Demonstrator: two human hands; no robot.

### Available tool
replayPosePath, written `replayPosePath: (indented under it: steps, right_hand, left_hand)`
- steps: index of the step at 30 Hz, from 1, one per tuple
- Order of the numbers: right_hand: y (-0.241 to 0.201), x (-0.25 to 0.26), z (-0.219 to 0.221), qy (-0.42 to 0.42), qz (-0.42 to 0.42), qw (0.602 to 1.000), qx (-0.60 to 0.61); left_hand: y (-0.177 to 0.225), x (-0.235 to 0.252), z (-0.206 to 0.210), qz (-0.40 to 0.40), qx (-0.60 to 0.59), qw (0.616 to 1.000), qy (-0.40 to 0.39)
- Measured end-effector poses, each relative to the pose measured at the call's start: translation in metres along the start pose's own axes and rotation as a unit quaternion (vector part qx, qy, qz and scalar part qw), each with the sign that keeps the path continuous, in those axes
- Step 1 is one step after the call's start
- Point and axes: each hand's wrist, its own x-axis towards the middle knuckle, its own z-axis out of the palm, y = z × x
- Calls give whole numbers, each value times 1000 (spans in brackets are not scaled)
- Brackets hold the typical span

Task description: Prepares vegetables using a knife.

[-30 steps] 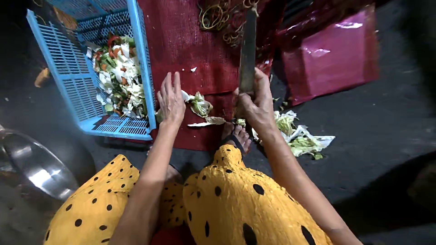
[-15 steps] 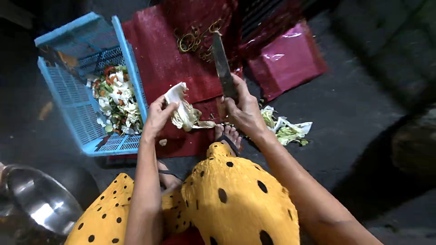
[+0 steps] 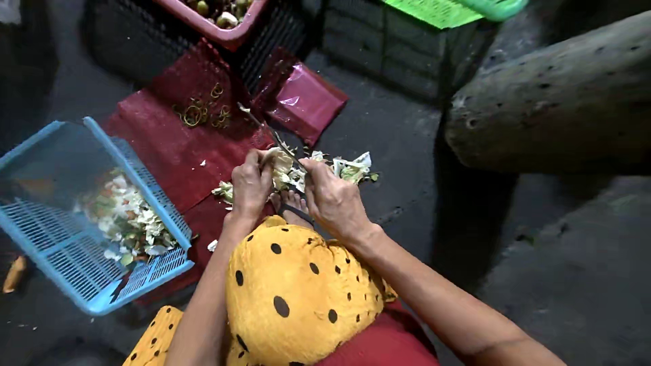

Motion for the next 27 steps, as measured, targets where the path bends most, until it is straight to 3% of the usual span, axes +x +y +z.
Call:
replayPosePath:
  steps: [4,13,20,27]
  right_hand:
    - [0,-5,13,-16,-14,1000,1]
    - [3,-6,23,-39,-9,999,-19]
    - [12,-24,19,-79,41,996,-30]
    - [13,-27,20,-114,72,991,-25]
  left_hand:
    - [-8,-7,7,72,73,994,34]
    - [-13,-10,34,114,99,986,65]
    - [-15,-17,52,107,87,991,4]
    - [-25,-18,74,109,86,989,46]
